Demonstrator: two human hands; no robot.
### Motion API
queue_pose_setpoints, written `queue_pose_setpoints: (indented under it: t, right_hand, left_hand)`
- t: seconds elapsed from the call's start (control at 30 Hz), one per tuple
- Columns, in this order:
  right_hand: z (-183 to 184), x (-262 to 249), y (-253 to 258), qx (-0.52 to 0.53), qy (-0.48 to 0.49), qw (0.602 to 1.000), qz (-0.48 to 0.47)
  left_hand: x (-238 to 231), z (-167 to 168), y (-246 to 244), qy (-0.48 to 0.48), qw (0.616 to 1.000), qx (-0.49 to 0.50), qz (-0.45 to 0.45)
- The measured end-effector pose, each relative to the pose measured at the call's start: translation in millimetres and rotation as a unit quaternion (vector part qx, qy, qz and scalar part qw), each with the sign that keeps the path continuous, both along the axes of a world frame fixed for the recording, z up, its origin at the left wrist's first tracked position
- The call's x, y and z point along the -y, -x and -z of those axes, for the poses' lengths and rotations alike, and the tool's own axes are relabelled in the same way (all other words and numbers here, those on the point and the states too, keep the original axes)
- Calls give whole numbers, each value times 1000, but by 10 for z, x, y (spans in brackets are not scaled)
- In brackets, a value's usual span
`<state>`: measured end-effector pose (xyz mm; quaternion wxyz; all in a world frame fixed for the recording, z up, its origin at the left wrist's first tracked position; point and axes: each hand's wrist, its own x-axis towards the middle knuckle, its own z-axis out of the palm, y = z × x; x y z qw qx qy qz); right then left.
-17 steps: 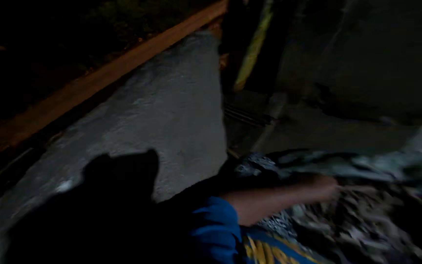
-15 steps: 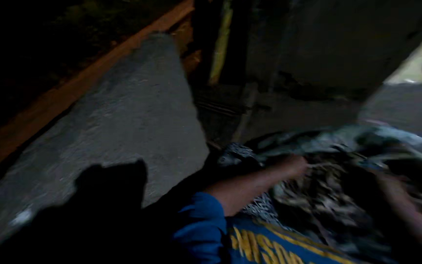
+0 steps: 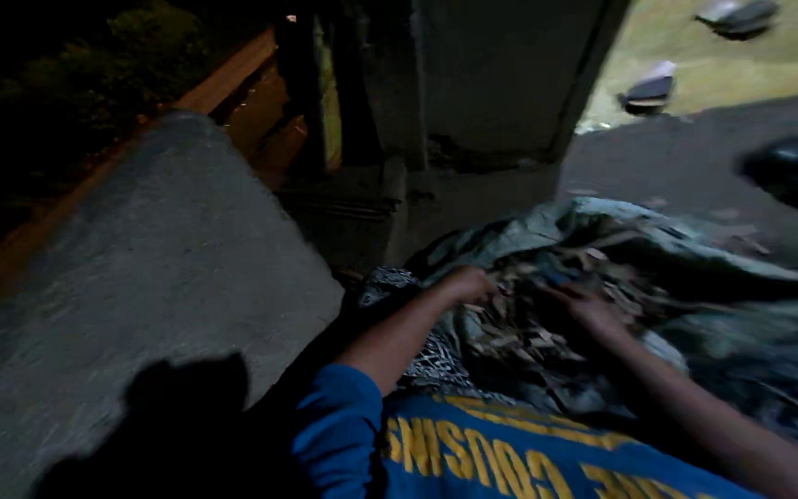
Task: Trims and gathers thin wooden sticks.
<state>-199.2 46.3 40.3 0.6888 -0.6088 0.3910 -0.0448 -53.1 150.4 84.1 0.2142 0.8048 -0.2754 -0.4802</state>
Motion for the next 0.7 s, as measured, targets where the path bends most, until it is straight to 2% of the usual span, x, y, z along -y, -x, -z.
queue_pose_setpoints:
  t: [0.07,0.13,0.33,0.4,0.7]
  right_hand:
    - [6,-25,-8,-5,-3,998,-55]
    - [171,45,-30,8,15,996,-93]
    - [308,52,-58,40,23,989,-140]
    - [328,38,-68,46,61,985,-157]
    - [326,114,-215,-57,195,954,-218]
  left_hand:
    - [6,161,-38,15,1000,4,-6]
    - [13,203,-63,5,1000,12,-9]
    - [-27,243,-77,-16,998,58,-5]
    - [-15,276,-107,-23,998,64,-9]
    - [58,283,187,-43,972,217,84]
